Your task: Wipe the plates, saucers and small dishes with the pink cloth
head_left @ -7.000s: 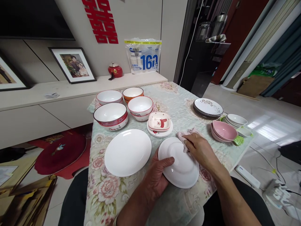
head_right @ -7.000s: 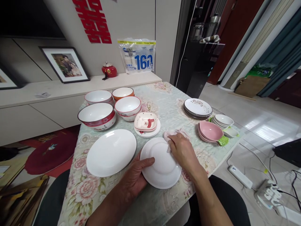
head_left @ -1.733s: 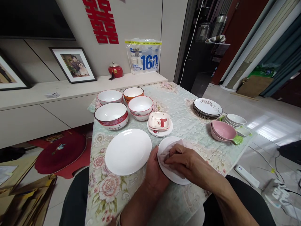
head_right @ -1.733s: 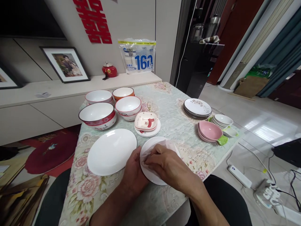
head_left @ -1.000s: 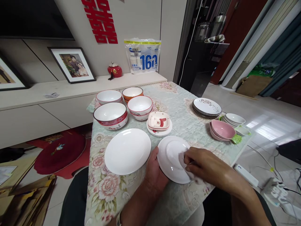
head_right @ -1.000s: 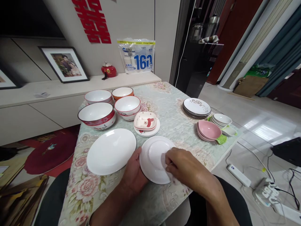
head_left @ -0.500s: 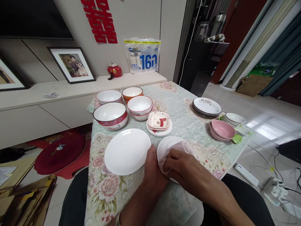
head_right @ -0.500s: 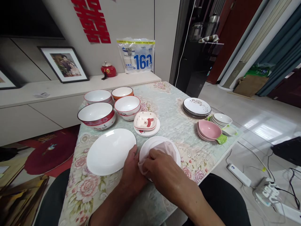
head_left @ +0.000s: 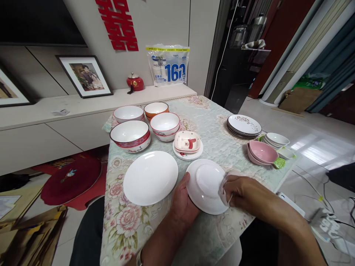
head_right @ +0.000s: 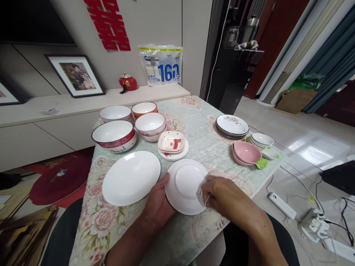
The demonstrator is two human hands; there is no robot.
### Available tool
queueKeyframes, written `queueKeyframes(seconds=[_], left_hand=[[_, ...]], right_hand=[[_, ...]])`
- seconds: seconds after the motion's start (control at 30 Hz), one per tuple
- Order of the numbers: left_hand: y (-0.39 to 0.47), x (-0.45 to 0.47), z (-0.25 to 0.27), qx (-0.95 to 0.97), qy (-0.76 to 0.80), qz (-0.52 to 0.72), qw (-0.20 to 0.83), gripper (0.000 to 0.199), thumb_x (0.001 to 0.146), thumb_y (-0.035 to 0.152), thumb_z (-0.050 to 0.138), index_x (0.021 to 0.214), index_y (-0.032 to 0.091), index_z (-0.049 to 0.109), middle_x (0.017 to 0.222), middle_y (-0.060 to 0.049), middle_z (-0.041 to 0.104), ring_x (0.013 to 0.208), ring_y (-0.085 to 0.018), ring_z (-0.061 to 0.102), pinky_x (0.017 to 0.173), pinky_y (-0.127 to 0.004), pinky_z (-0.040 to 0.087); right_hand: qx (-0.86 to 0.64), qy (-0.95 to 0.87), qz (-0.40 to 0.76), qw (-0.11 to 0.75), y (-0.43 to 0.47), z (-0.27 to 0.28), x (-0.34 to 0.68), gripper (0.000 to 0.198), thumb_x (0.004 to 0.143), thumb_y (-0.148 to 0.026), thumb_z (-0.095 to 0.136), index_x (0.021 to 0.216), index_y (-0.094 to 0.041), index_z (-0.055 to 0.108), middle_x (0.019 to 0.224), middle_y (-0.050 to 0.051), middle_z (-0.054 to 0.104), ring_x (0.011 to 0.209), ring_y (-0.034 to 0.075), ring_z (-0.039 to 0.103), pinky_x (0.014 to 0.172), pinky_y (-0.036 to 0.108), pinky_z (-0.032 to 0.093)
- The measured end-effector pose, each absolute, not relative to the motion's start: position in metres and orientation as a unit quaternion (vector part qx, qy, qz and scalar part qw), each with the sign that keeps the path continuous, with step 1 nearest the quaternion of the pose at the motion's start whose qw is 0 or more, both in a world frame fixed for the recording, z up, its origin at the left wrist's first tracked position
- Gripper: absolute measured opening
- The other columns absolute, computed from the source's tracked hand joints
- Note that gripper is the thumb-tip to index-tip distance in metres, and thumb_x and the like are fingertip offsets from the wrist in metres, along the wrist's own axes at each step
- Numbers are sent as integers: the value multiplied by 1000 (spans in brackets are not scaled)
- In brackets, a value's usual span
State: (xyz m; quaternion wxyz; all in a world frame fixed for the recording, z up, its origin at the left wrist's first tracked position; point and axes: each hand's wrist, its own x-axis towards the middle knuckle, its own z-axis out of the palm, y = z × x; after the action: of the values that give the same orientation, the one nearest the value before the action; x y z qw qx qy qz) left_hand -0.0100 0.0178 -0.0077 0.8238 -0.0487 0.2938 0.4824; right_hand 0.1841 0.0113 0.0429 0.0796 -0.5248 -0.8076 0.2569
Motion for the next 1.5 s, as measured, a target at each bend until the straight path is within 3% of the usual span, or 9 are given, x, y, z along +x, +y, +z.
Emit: queueKeyframes(seconds=[0.1, 0.3, 0.47, 0.6, 0.8, 1.03, 1.23, 1.4, 1.5], left_hand=[[17, -10, -6, -50, 308, 482, 819, 55, 94, 36, 47, 139, 6, 50, 109, -16, 75, 115, -32, 63, 105, -45, 41], [16, -9, -6, -70, 300, 468, 828, 53, 94, 34, 47, 138, 5, 51, 107, -16, 75, 113, -31, 65, 104, -44, 43], [18, -11, -5, -71, 274, 483, 828, 44, 94, 30, 45, 124, 3, 61, 104, -17, 75, 111, -31, 65, 103, -42, 44], [18, -11, -7, -48, 263, 471, 841, 47, 94, 34, 43, 121, 2, 63, 105, -18, 74, 112, -33, 64, 103, -45, 43], [16, -10, -7, -42, 285, 477, 830, 48, 90, 33, 51, 130, 8, 59, 105, -14, 76, 110, -32, 65, 103, -45, 43], [17, -10, -8, -20, 244, 471, 848, 46, 92, 36, 44, 116, 4, 66, 103, -17, 74, 111, -33, 64, 103, -45, 43], [16, -10, -9, -57, 263, 489, 830, 40, 91, 33, 49, 119, 8, 65, 99, -13, 75, 110, -31, 64, 102, -43, 43], [17, -11, -8, -42, 244, 480, 841, 39, 92, 32, 45, 105, 5, 70, 96, -17, 75, 110, -33, 64, 101, -45, 44], [17, -10, -8, -25, 218, 478, 850, 43, 90, 34, 47, 110, 3, 69, 102, -18, 74, 112, -34, 63, 102, -45, 43]], right_hand=[[-548, -788, 271, 70, 25, 39, 195, 18, 74, -5, 54, 66, -20, 59, 77, -1, 64, 70, 13, 57, 64, 25, 40], [-617, -759, 155, 140, 35, 26, 157, 13, 90, -18, 51, 84, -18, 63, 86, 5, 62, 81, 19, 58, 74, 30, 41], [-516, -815, 201, 172, 25, 35, 122, 16, 95, -19, 50, 91, -19, 66, 92, 6, 64, 85, 18, 58, 75, 29, 42], [-447, -820, 325, 145, 32, 38, 145, 14, 91, -19, 57, 85, -22, 69, 86, 0, 68, 79, 15, 61, 74, 26, 43], [-576, -771, 179, 205, 43, 24, 142, 17, 92, -22, 52, 92, -19, 69, 90, 5, 67, 84, 19, 60, 76, 30, 43], [-432, -819, 338, 173, 36, 37, 146, 14, 91, -22, 59, 85, -22, 72, 87, 0, 70, 82, 15, 63, 77, 26, 45], [-558, -776, 185, 228, 42, 21, 135, 19, 94, -23, 53, 97, -20, 71, 91, 5, 67, 87, 19, 62, 78, 30, 45], [-416, -831, 309, 201, 36, 34, 127, 14, 94, -24, 58, 94, -24, 72, 94, 1, 70, 89, 16, 63, 82, 27, 45], [-419, -812, 359, 188, 37, 36, 138, 10, 90, -24, 63, 87, -24, 72, 90, -1, 71, 86, 15, 64, 81, 26, 46]])
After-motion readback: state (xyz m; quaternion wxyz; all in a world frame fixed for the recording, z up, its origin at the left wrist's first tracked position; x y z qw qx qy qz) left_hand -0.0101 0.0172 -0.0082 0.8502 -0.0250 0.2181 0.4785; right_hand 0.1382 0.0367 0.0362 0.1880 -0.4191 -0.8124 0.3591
